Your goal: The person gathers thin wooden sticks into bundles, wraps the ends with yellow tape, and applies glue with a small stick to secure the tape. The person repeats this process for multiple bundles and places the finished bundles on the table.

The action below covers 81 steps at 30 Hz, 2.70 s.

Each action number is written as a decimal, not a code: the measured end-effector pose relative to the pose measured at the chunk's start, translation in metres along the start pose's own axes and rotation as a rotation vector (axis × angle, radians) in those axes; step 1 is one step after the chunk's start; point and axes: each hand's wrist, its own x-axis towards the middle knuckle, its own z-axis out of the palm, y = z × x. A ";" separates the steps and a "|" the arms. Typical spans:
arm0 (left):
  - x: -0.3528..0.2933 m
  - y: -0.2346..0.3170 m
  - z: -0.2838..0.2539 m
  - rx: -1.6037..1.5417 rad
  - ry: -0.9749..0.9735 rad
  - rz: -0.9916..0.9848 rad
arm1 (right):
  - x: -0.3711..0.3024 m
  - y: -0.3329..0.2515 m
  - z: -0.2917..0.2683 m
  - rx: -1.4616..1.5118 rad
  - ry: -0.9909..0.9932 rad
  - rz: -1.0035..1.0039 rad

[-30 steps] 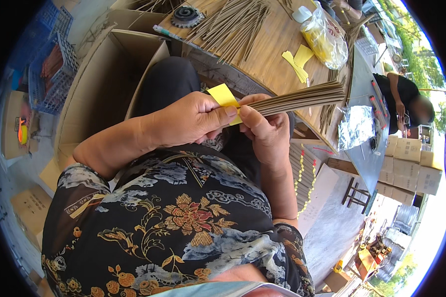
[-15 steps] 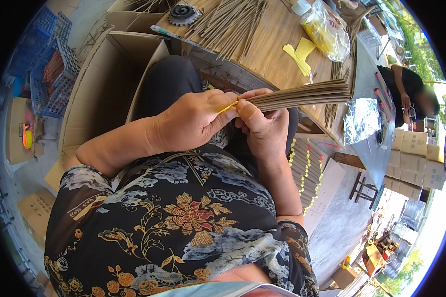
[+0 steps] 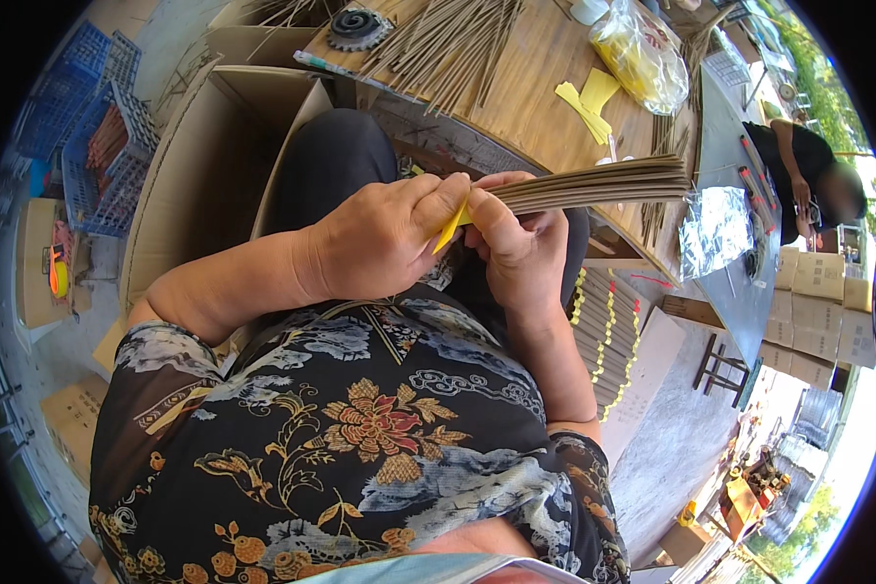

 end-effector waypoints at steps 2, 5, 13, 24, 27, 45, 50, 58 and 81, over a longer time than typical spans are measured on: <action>0.000 0.000 0.004 0.087 0.029 0.016 | 0.003 -0.002 -0.001 -0.043 0.005 0.025; -0.003 -0.002 0.008 0.151 0.003 0.012 | 0.006 0.005 0.001 -0.048 0.037 0.016; 0.004 -0.014 0.006 0.339 -0.045 0.103 | 0.016 0.000 -0.009 -0.017 -0.071 0.061; 0.008 -0.016 0.004 0.384 0.005 0.127 | 0.023 -0.005 -0.014 -0.025 -0.196 -0.025; 0.010 -0.015 0.002 0.301 -0.007 0.085 | 0.023 -0.006 -0.012 -0.118 -0.206 -0.058; 0.013 -0.004 -0.014 -0.273 -0.071 -0.101 | 0.027 -0.014 -0.025 -0.289 -0.382 -0.008; 0.014 0.006 -0.021 -0.449 -0.107 -0.177 | 0.024 -0.021 -0.023 -0.356 -0.373 -0.271; 0.022 0.008 -0.033 -1.091 -0.306 -0.564 | 0.022 -0.038 -0.026 -0.774 -0.324 -0.497; 0.076 -0.026 0.007 -1.383 0.076 -0.772 | 0.069 0.006 -0.192 -1.382 0.768 -0.287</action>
